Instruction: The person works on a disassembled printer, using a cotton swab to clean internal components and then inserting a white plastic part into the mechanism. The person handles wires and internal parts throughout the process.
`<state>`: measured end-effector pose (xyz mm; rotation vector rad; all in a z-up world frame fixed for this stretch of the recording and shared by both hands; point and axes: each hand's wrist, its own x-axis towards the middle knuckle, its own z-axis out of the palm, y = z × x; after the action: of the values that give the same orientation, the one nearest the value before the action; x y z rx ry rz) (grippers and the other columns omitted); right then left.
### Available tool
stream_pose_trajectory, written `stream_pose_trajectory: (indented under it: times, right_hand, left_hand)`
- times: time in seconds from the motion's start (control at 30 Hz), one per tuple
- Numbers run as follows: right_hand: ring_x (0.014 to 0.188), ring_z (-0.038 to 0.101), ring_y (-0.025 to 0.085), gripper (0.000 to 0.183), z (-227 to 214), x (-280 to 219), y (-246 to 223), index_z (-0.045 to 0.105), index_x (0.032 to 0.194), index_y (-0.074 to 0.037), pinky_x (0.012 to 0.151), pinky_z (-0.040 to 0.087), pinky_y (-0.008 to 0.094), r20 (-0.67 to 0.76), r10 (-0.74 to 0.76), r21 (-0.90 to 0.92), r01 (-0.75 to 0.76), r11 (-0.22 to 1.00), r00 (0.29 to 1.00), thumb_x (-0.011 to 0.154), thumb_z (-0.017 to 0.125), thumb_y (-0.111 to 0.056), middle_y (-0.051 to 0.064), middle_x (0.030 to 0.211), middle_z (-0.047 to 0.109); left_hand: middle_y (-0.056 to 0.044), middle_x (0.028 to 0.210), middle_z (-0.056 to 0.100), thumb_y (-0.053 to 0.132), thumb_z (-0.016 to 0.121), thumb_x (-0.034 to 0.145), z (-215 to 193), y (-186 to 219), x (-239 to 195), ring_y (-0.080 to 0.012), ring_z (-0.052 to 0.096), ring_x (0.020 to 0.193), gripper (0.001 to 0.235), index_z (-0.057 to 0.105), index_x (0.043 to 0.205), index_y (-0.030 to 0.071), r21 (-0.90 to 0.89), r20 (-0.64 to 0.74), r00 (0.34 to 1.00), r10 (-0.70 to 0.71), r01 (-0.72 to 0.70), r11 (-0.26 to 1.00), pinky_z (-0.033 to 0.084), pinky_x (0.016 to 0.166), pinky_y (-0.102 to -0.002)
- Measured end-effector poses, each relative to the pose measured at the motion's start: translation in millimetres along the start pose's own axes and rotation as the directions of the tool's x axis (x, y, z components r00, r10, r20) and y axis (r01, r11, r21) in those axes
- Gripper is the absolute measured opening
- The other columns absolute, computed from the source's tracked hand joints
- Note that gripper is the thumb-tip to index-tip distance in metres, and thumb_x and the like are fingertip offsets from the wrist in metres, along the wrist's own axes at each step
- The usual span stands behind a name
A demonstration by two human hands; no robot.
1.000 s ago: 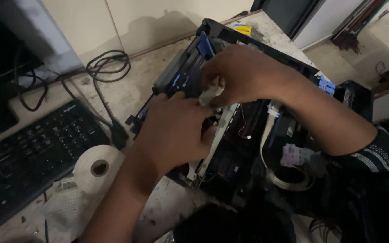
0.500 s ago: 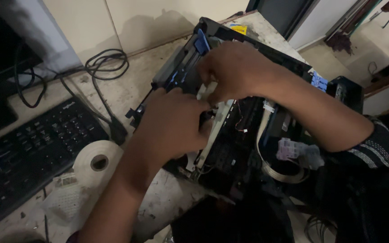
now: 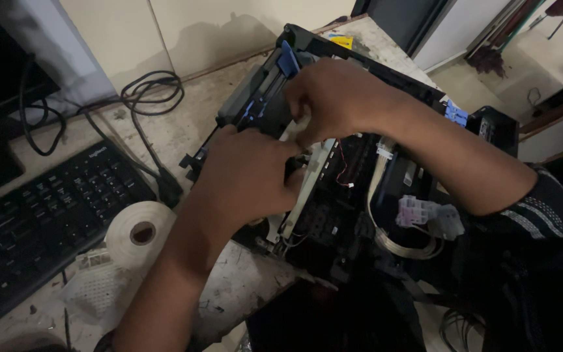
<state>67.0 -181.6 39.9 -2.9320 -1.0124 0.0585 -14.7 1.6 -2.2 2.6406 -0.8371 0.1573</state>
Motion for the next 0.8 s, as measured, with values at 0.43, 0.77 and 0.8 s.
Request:
stream_pose_trajectory:
  times: [0.43, 0.77, 0.8]
  right_hand:
    - [0.077, 0.073, 0.026, 0.039, 3, 3, -4, 0.073, 0.079, -0.007, 0.068, 0.058, 0.042, -0.013, 0.033, 0.031, -0.033, 0.999, 0.999, 0.059, 0.096, -0.033, 0.007, 0.08, 0.074]
    - [0.061, 0.068, 0.025, 0.039, 3, 0, 10, 0.067, 0.07, -0.005, 0.056, 0.052, 0.042, -0.017, -0.037, 0.038, 0.038, 0.999, 0.999, 0.064, 0.095, -0.032, 0.01, 0.065, 0.066]
    - [0.06, 0.068, 0.024, 0.039, 3, 0, 11, 0.067, 0.07, -0.005, 0.056, 0.052, 0.041, -0.03, -0.051, 0.06, 0.053, 0.997, 0.998, 0.063, 0.095, -0.032, 0.009, 0.064, 0.066]
  left_hand:
    - [-0.008, 0.066, 0.071, 0.036, 0.068, 0.082, 1, -1, 0, -0.0305, 0.07, 0.07, 0.025, 0.078, 0.09, 0.015, 0.0, -0.018, 1.0, 0.002, -0.002, 1.0, 0.046, 0.079, -0.048]
    - [-0.007, 0.073, 0.073, 0.036, 0.068, 0.083, 2, 0, 0, -0.0278, 0.071, 0.075, 0.027, 0.078, 0.098, 0.016, 0.001, 0.028, 0.999, -0.017, 0.017, 1.0, 0.045, 0.084, -0.048]
    - [-0.007, 0.075, 0.073, 0.036, 0.068, 0.082, 3, -1, 0, -0.0282, 0.071, 0.076, 0.027, 0.078, 0.098, 0.016, 0.002, 0.011, 1.0, -0.009, 0.009, 1.0, 0.045, 0.083, -0.049]
